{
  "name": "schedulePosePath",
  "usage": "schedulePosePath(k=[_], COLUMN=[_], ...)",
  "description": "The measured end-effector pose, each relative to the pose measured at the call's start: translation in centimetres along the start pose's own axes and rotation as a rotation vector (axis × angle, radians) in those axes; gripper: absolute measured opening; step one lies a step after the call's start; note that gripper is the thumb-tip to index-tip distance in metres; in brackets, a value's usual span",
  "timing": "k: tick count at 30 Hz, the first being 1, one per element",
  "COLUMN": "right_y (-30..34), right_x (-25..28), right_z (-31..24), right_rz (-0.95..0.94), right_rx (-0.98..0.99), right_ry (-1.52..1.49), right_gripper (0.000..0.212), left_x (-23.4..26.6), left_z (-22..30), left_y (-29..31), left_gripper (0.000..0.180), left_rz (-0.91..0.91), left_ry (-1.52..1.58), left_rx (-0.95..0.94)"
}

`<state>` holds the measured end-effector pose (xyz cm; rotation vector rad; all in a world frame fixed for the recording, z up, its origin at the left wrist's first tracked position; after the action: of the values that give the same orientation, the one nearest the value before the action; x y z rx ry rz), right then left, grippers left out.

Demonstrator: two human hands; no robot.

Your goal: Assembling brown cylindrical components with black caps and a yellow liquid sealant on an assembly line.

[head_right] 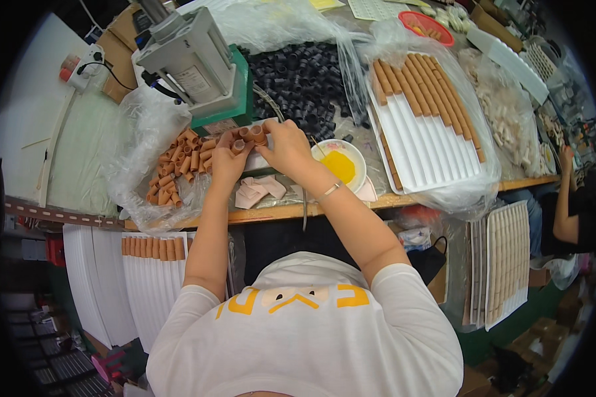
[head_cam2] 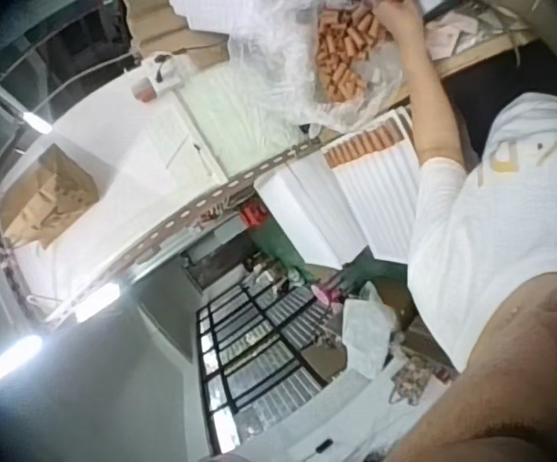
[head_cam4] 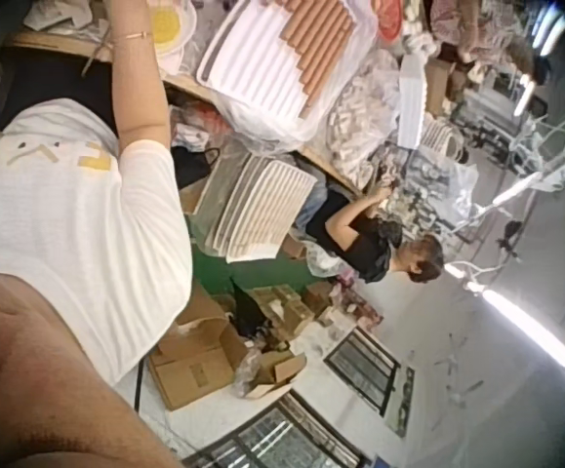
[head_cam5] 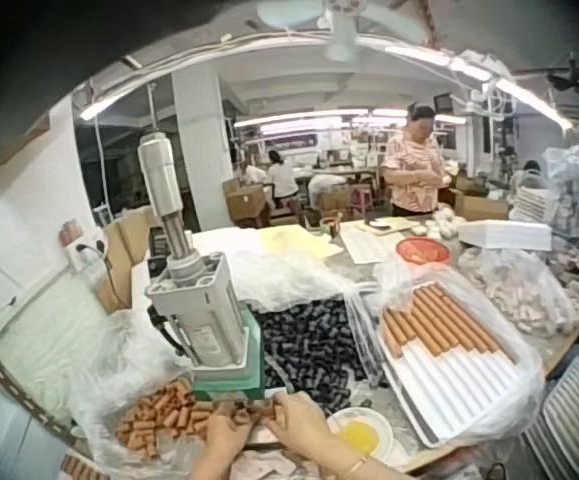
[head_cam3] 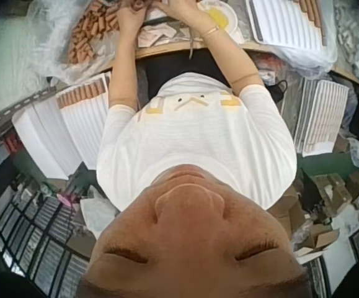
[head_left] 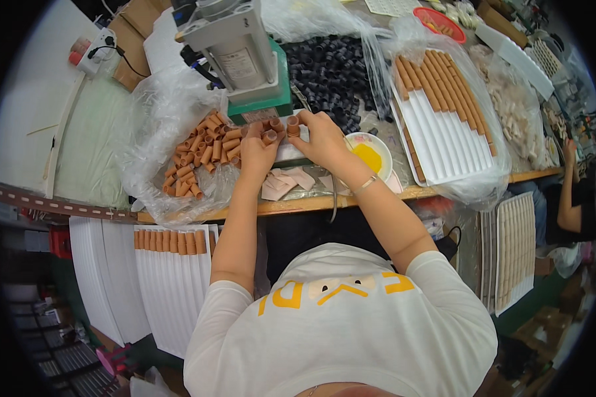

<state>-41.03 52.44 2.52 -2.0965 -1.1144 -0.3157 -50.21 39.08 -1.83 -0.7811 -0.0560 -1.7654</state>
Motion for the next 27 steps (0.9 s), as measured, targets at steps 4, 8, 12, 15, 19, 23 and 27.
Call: schedulePosePath(k=[4, 8, 12, 15, 19, 23, 27], right_y=[-1.1, -0.5, 1.4, 5.0, 6.9, 7.6, 7.5], right_x=[-4.3, -4.2, 1.3, 1.1, 2.7, 3.8, 4.1], right_z=[2.7, 1.8, -1.6, -1.8, -4.4, -2.5, -1.7], right_rz=[0.022, 0.006, 0.079, -0.317, -0.275, -0.146, -0.044], right_rx=[0.015, 0.038, 0.089, -0.288, -0.014, -0.158, -0.150], right_ry=[0.111, 0.219, 0.309, -0.298, -0.427, -0.214, -0.015], right_gripper=[0.037, 0.047, 0.051, 0.039, 0.021, 0.023, 0.022], left_x=[3.6, 3.8, 2.7, 1.0, -0.8, -0.8, 0.4], left_z=[-0.9, -2.5, 0.4, 3.2, 4.3, 6.3, 9.6], left_y=[1.3, 4.8, 8.1, 10.7, 11.6, 11.0, 11.2], left_gripper=[0.036, 0.034, 0.049, 0.053, 0.051, 0.045, 0.044], left_rz=[0.191, -0.019, -0.321, -0.610, -0.557, -0.312, -0.020], left_ry=[0.148, 0.615, 0.839, 0.957, 0.931, 0.384, 0.076], left_rx=[-0.010, 0.238, 0.373, 0.498, 0.409, 0.062, -0.257])
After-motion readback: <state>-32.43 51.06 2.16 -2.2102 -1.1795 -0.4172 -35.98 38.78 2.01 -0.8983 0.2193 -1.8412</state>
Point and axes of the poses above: each hand's wrist, its own y-axis away from the middle knuckle, its own x-axis out of the back of the hand, z = x × y, the point moved 9 cm from there along -y, towards the middle knuckle, and after that the axes turned 8 degrees about z, right-handed, at the moved point
